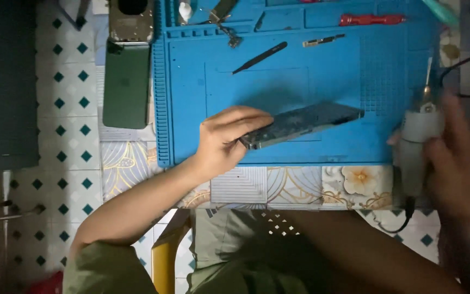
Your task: Using a handheld rotary tool to grind or sand the metal frame of a mobile phone chassis on a repair bench.
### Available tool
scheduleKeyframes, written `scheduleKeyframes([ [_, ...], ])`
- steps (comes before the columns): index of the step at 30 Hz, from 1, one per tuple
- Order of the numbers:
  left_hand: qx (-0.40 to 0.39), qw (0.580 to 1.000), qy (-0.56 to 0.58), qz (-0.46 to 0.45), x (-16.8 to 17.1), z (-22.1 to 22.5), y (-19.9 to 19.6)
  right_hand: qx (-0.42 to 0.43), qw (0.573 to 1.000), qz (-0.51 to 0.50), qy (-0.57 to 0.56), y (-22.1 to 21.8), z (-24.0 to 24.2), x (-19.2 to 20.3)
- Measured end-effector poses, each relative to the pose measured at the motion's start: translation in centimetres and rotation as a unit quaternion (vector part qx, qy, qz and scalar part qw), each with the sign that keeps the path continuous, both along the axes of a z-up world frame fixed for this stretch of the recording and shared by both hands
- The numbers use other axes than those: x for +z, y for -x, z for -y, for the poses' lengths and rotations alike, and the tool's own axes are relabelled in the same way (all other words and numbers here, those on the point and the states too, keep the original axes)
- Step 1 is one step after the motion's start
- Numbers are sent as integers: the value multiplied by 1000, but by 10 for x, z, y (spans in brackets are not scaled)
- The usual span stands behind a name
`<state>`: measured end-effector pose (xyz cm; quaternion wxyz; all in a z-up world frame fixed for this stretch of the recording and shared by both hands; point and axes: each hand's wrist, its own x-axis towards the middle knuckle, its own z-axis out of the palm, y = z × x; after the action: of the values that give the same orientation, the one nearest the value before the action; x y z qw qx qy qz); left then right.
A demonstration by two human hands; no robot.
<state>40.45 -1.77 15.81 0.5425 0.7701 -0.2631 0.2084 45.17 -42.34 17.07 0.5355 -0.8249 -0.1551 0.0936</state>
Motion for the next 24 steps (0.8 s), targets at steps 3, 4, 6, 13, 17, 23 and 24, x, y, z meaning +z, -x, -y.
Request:
scheduleKeyframes([
  [3,31,999,28,7,4,-1,-1,-10,999,-42,13,6,-26,30],
  [4,32,999,27,7,3,-2,-4,-9,999,-41,13,13,-24,31],
  [6,74,992,40,94,-1,-4,-8,-38,977,-135,-158,27,-20,32],
  [13,167,955,135,203,55,-16,-2,18,922,-265,-282,24,23,-7],
  [17,118,968,-99,198,50,-19,2,18,919,-258,-298,27,23,-14],
  [23,116,966,-209,95,35,-19,-8,-128,938,-293,-135,34,-44,32],
  [24,110,966,-233,33,28,-22,-10,-130,892,-378,-211,25,-29,11],
])
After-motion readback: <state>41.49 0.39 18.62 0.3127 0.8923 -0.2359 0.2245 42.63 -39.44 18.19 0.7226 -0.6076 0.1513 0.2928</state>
